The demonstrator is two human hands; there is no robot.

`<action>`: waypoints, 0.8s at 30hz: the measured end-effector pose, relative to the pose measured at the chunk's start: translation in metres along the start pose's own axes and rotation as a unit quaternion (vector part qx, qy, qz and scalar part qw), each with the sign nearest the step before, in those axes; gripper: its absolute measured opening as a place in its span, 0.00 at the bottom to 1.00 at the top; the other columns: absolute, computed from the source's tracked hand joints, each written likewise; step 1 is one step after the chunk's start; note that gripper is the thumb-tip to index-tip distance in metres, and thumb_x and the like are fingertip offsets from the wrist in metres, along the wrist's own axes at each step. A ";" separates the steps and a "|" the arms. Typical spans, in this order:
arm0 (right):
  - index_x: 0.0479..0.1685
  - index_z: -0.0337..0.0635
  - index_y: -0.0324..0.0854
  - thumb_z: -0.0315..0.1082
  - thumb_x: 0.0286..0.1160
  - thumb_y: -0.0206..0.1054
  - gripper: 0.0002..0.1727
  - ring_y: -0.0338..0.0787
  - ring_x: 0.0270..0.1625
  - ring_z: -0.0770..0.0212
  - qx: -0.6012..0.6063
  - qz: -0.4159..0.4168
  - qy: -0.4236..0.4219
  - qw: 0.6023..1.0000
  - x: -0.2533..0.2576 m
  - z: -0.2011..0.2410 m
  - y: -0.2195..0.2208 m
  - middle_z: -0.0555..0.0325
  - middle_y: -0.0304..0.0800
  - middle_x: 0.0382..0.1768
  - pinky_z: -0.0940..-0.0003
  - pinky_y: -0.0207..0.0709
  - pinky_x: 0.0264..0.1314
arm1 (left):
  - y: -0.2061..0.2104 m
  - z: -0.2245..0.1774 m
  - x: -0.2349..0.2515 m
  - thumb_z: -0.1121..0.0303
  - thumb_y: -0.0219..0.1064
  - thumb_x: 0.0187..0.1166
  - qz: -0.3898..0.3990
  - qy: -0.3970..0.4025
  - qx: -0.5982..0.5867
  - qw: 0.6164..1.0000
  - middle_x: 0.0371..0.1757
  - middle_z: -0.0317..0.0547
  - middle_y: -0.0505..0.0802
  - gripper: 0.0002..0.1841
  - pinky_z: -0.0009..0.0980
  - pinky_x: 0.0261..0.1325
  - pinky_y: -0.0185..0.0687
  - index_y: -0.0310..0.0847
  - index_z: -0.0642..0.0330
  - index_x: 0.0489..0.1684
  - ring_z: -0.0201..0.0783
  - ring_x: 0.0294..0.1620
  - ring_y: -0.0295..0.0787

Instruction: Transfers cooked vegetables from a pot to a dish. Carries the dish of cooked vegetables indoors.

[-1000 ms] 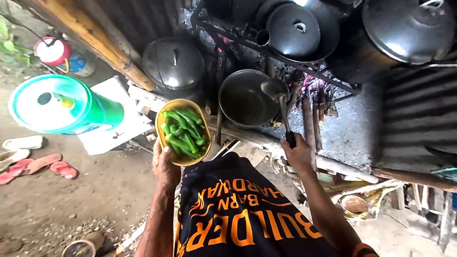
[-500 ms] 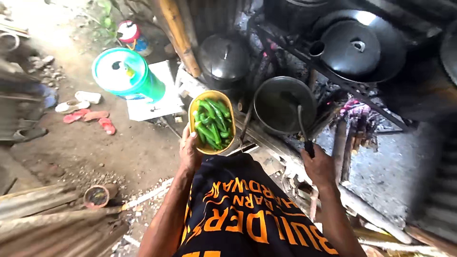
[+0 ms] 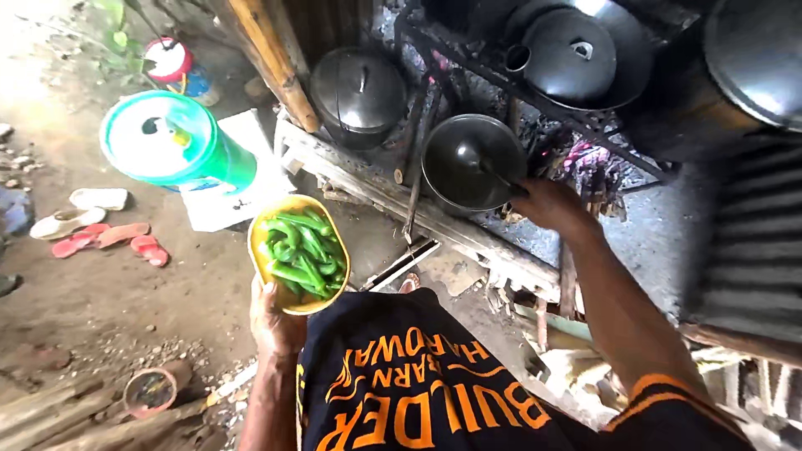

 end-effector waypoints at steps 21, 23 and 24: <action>0.38 0.26 0.84 0.44 0.82 0.65 0.23 0.89 0.46 0.34 0.017 0.080 0.109 0.991 0.040 0.067 0.032 0.30 0.88 0.40 0.29 0.77 0.51 | -0.080 -0.030 0.052 0.62 0.48 0.83 0.018 0.035 0.012 0.999 0.72 0.43 0.83 0.31 0.40 0.71 0.84 0.52 0.58 0.88 0.36 0.68 0.84; 0.35 0.29 0.85 0.43 0.79 0.66 0.20 0.89 0.44 0.35 -0.005 0.083 0.081 0.993 0.035 0.074 0.034 0.33 0.88 0.38 0.30 0.76 0.49 | -0.078 -0.028 0.047 0.63 0.47 0.83 0.013 0.042 0.007 0.999 0.72 0.44 0.83 0.31 0.41 0.71 0.83 0.52 0.59 0.88 0.37 0.69 0.84; 0.34 0.32 0.86 0.43 0.77 0.68 0.18 0.89 0.45 0.35 -0.027 0.068 0.073 0.995 0.031 0.072 0.031 0.34 0.89 0.38 0.29 0.76 0.48 | -0.077 -0.027 0.045 0.64 0.46 0.83 0.009 0.045 0.005 0.999 0.72 0.44 0.83 0.30 0.41 0.71 0.83 0.52 0.59 0.88 0.36 0.69 0.84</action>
Point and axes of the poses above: each hand's wrist, its own x-axis towards the middle knuckle, its own y-axis out of the palm, z = x × y, the point moved 4 cm from there along x, towards the middle knuckle
